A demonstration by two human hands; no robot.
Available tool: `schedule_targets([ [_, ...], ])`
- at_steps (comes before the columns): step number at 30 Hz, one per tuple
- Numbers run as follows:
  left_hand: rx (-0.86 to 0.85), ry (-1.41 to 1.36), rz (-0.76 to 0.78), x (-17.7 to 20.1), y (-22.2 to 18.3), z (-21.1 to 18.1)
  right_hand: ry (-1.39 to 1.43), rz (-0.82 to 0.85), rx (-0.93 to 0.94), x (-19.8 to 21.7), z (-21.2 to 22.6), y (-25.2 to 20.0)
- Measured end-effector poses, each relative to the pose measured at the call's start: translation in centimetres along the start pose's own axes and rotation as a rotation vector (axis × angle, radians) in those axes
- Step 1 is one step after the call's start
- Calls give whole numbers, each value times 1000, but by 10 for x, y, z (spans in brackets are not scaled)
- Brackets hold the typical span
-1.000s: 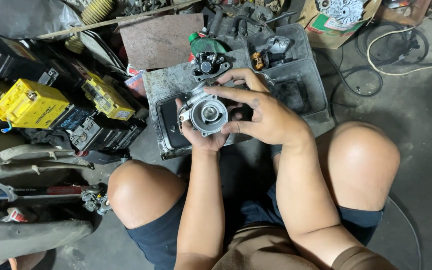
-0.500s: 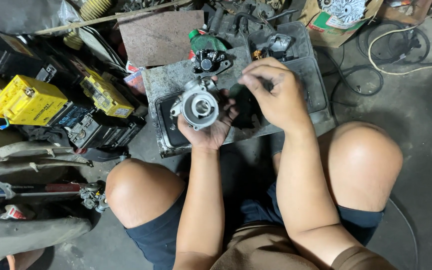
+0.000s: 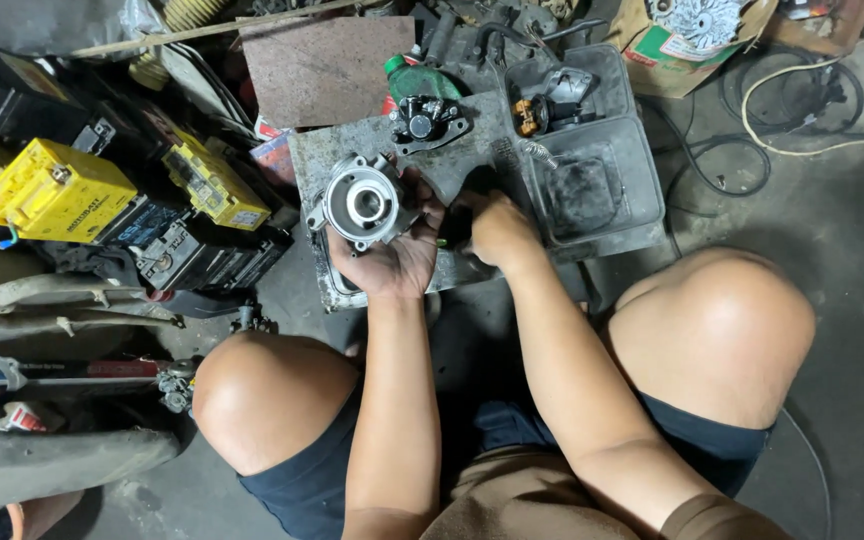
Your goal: Disassembling and cleaning the internal components of a motorcycle carburetor on a workshop floor.
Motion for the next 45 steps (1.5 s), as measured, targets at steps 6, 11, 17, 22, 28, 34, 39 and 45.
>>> schedule_targets([
  [6,22,-78,-15,-2,-1,-8,223,-39,-118,-29,-16,39],
  [11,23,-142,-60,-11,-4,-11,121,11,-113,-20,-9,32],
  [17,-19,-191,-131,-16,-5,-15,177,-28,-131,-13,-8,30],
  [22,-35,-187,-115,-16,-6,-22,136,-177,-9,10,-18,14],
  [28,-48,-187,-139,-14,-4,-24,298,-306,19,45,-8,-24],
  [34,-25,-174,-137,-24,-12,-23,468,-525,289,53,-13,-41],
  [39,-15,-151,-129,-28,-14,-20,527,-398,277,67,-8,-63],
  [45,21,-165,-147,-26,-9,-12,342,-447,322,42,-31,-20],
])
Point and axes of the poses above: each hand's wrist, its own y-axis towards the middle knuckle, its own x-axis out of the back of the hand, z = x × y, the point moved 1 cm from there along y, towards the middle knuckle, and after that the axes turned 4 degrees about -x, right-handed, at the moved point
